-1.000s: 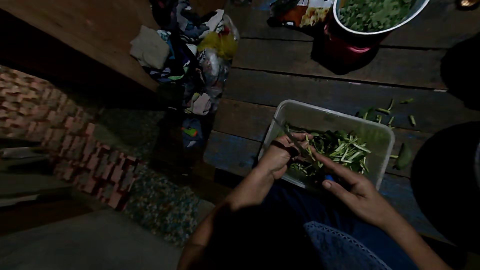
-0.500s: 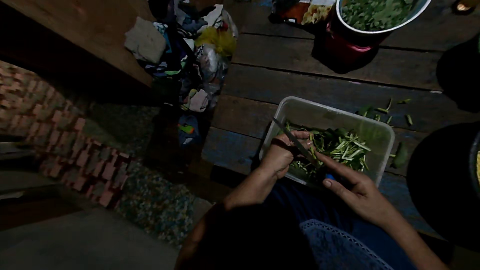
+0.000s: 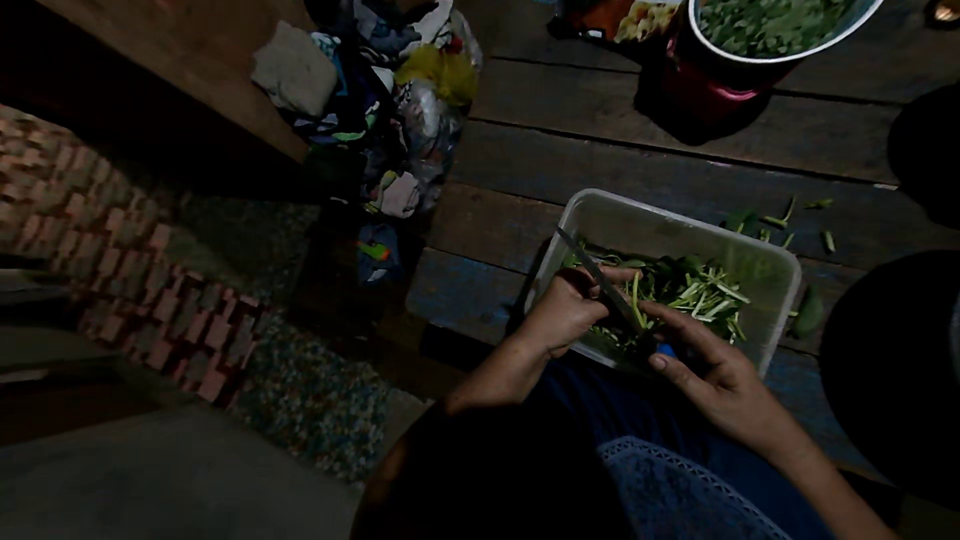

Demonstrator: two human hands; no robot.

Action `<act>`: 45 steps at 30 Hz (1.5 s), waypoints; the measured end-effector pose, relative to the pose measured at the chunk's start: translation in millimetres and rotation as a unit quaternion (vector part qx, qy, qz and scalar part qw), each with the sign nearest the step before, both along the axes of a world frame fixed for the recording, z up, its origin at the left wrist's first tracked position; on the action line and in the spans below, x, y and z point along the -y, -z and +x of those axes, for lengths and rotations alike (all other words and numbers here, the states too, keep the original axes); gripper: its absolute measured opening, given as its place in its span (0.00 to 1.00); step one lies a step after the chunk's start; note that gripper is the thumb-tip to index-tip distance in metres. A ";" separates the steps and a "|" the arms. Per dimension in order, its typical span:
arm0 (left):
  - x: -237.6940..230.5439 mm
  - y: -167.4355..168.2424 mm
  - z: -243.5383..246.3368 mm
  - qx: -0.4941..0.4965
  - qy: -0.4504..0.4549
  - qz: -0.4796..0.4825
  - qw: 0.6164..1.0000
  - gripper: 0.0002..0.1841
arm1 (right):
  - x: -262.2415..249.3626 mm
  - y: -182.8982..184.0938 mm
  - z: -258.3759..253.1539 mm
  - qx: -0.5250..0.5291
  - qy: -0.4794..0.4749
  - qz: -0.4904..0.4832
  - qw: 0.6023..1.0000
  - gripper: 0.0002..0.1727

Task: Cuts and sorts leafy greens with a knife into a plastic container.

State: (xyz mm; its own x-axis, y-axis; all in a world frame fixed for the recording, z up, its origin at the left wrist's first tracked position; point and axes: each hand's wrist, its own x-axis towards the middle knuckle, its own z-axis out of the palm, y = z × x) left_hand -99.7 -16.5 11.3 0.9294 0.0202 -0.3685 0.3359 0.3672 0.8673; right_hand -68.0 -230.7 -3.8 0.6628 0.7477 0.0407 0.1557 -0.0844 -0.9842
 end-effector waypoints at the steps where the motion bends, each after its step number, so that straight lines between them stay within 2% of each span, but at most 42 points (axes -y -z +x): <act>1: -0.7 -3.0 0.5 -0.005 0.012 0.002 1.000 0.18 | 0.0 -0.2 0.5 0.005 0.000 -0.007 1.000 0.29; 10: -1.7 -8.4 1.3 -0.068 0.043 -0.001 0.997 0.18 | -2.7 1.1 0.5 0.020 0.005 -0.053 0.998 0.27; 22: -3.3 -1.5 -0.6 -0.051 0.047 -0.030 0.997 0.20 | -5.7 4.5 0.3 0.014 0.021 -0.045 0.999 0.27; 26: -2.5 -1.3 -1.1 -0.035 0.070 -0.034 0.996 0.19 | -6.7 5.9 1.1 0.021 0.040 -0.040 0.998 0.22; 28: -3.9 -2.3 -1.6 -0.043 0.068 -0.053 0.995 0.18 | -6.5 4.7 1.4 0.029 0.033 -0.050 0.998 0.24; 32: -5.2 -0.5 -2.9 -0.077 0.067 -0.099 0.990 0.14 | -5.5 4.3 2.1 0.043 0.044 -0.094 0.994 0.35; 35: -5.8 -0.1 -2.6 -0.078 0.081 -0.100 0.989 0.11 | -6.2 5.6 3.8 0.046 0.049 -0.093 0.993 0.31; 38: -7.8 -0.1 -0.2 -0.057 0.129 -0.067 0.988 0.07 | -5.9 1.3 6.6 0.048 0.082 -0.106 0.990 0.24; 40: -10.9 -6.0 4.1 -0.037 0.150 -0.025 0.988 0.15 | -0.9 -5.2 11.5 0.008 0.103 -0.114 0.988 0.23; 42: -15.1 -13.8 14.9 -0.014 0.149 0.067 0.986 0.17 | 7.7 -11.8 16.7 -0.077 0.115 -0.103 0.985 0.23; 45: -13.7 -21.9 36.4 -0.005 0.155 0.182 0.971 0.11 | 17.8 -12.1 20.1 -0.246 0.101 -0.036 0.963 0.24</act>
State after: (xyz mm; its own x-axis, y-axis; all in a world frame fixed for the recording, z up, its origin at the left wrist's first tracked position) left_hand -63.3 -2.9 33.2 0.9080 -0.1293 -0.3986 0.3907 -0.0829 0.9168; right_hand -47.9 -248.5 8.2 0.7204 0.5914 -0.3623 -0.3551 -0.1342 -0.9251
